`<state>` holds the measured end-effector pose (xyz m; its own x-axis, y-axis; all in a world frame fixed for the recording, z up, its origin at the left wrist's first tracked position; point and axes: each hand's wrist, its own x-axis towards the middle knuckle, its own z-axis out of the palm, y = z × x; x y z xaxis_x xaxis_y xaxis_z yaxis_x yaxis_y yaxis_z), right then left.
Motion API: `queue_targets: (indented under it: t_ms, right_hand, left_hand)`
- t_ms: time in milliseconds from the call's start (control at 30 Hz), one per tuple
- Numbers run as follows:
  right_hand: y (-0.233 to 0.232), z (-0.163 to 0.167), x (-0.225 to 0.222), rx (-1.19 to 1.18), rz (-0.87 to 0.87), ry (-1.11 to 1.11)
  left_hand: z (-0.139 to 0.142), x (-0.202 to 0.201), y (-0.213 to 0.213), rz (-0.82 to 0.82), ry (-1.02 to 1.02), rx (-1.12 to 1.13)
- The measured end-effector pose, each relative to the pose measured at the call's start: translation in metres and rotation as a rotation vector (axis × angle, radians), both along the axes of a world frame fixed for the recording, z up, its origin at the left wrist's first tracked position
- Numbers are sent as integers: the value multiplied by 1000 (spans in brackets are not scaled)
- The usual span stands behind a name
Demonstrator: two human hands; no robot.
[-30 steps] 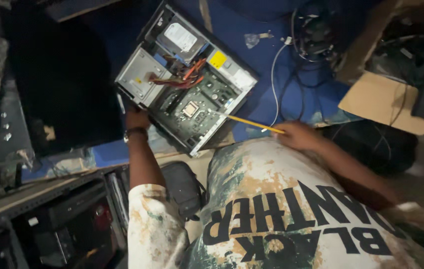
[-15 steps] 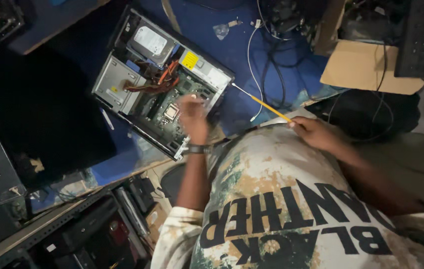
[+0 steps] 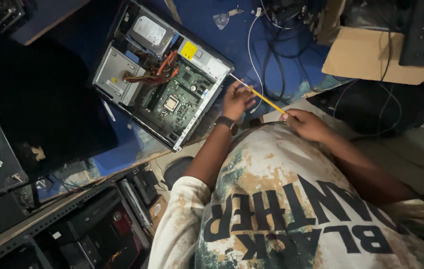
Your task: The person opens a desktop computer case and removes internal components. They disconnect cables, unscrew and remove the power supply, then remove the hard drive and other parts from the case.
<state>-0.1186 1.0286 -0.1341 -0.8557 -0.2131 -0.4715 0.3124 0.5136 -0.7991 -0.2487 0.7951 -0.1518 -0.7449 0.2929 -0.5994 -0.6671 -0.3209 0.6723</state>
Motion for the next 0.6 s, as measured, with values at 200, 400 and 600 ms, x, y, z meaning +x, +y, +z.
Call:
queue_targets:
  t_ms: [200,400,600]
  right_hand:
    - [-2,2,-5,11,16,-7]
    - [-4,4,-5,-19,3,17]
    - [-5,5,-6,1,-2,-7]
  left_hand:
    - [15,-3,-1,3,-5,-42]
    - [20,-2,-4,2,-4,-84]
    - [19,-2,-6,2,3,-115]
